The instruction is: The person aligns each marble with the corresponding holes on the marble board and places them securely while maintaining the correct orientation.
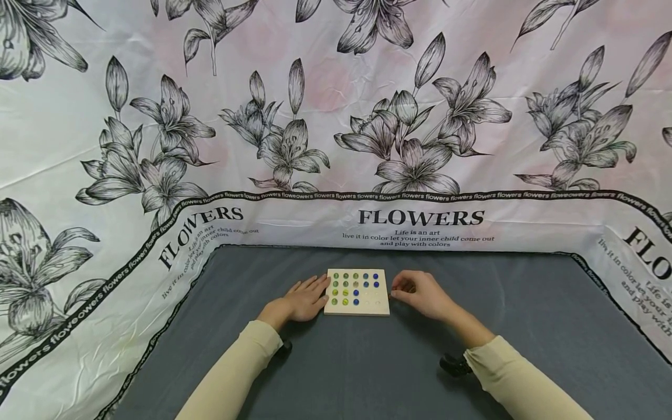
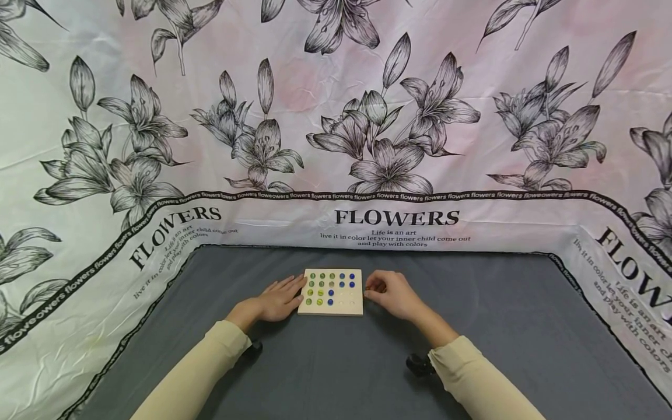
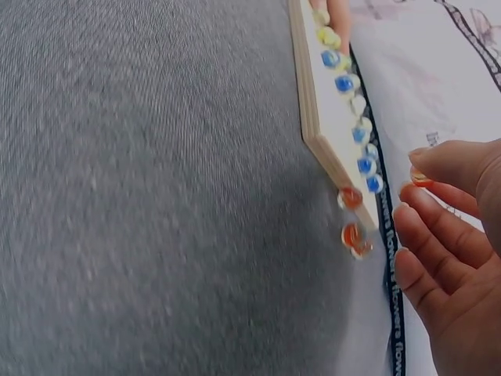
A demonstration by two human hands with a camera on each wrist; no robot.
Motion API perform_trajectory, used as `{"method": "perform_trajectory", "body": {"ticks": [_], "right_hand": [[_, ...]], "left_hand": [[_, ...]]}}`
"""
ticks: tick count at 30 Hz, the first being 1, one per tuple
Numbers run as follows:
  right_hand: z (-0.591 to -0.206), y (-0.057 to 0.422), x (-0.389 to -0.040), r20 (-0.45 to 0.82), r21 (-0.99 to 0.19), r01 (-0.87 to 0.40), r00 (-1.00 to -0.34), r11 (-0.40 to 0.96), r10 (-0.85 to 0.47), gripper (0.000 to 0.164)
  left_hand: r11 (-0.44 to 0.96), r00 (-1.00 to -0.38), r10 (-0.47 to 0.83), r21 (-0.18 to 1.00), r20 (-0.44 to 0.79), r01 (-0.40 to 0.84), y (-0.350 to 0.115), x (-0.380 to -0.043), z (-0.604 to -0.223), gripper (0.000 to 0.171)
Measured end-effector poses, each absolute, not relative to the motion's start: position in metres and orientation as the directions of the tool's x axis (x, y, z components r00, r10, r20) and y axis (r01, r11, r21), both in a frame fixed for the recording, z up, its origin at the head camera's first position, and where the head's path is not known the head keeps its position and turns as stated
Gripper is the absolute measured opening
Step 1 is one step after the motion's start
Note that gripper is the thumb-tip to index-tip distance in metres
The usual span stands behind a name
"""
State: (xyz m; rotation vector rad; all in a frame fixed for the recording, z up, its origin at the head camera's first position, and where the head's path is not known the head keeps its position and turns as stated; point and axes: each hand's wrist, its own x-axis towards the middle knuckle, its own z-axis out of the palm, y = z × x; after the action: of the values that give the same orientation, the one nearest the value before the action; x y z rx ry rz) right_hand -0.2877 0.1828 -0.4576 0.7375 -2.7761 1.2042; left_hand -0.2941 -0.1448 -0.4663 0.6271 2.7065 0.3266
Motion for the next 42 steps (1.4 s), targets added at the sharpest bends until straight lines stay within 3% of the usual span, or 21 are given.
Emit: {"method": "perform_trajectory", "body": {"ticks": [16,30,42], "right_hand": [[-0.459,0.155,-0.283,0.239,-0.698,-0.455,-0.876,0.553,-0.419,0.005],[-0.47,0.133,-0.282,0.196,-0.702,-0.388,-0.911,0.597,-0.362,0.004],[-0.474,0.117,-0.29,0.209,-0.679,-0.366,-0.927,0.636,-0.311,0.004]], "left_hand": [[0.874,-0.852,0.454,0.316,-0.26,0.369,-0.146,-0.302,-0.481,0.059],[0.873,-0.85,0.454,0.326,-0.268,0.363,-0.145,-0.296,-0.472,0.059],[0.869,-0.853,0.458,0.328,-0.25,0.37,-0.148,-0.306,-0.488,0.059]]}}
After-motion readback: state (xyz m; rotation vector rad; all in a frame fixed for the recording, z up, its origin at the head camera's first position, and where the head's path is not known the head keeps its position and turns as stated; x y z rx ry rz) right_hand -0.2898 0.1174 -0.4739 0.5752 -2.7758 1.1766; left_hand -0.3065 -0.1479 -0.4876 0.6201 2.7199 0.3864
